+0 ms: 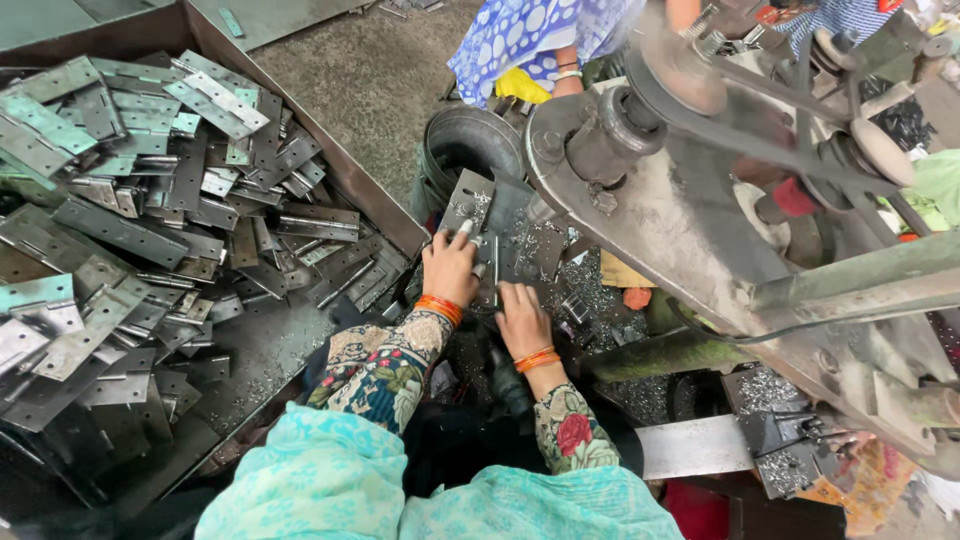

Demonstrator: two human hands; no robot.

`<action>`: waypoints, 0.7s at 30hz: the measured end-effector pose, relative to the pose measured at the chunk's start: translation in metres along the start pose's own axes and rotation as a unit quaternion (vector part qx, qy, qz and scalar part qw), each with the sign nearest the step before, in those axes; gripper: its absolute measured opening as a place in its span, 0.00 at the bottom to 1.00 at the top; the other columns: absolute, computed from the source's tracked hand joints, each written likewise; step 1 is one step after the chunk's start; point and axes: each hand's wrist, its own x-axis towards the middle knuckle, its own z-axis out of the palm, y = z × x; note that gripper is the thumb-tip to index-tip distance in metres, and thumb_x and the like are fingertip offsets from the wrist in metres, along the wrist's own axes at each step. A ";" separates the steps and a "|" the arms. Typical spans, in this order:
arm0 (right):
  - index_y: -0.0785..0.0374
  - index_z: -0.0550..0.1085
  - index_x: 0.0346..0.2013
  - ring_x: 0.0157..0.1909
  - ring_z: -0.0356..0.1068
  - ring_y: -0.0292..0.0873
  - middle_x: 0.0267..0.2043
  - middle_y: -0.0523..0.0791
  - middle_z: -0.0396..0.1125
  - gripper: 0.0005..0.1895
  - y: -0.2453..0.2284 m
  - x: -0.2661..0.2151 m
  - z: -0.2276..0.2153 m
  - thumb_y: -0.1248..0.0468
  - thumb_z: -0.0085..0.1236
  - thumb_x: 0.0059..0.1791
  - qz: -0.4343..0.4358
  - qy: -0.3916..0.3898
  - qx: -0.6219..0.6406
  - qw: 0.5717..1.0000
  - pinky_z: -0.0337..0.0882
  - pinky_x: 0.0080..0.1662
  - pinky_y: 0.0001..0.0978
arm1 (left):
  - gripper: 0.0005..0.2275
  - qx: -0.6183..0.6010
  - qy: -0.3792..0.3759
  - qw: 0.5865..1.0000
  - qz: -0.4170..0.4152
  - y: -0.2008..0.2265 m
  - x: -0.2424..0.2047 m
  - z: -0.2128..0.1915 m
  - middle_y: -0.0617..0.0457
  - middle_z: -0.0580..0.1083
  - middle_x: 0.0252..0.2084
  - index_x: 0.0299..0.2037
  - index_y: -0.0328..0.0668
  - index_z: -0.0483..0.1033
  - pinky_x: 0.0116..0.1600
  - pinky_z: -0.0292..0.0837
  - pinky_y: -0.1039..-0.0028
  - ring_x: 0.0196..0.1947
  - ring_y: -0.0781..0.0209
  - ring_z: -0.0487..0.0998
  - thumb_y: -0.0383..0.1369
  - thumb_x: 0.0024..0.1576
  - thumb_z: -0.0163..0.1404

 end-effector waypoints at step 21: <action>0.56 0.57 0.70 0.56 0.70 0.62 0.58 0.54 0.69 0.45 -0.051 -0.115 0.012 0.52 0.67 0.42 0.288 -0.184 0.102 0.934 0.73 0.53 0.52 | 0.11 0.165 -0.139 0.966 0.143 0.010 -0.006 -0.005 0.60 0.71 0.63 0.45 0.49 0.83 0.69 0.39 0.26 0.71 0.46 0.57 0.37 0.55 0.51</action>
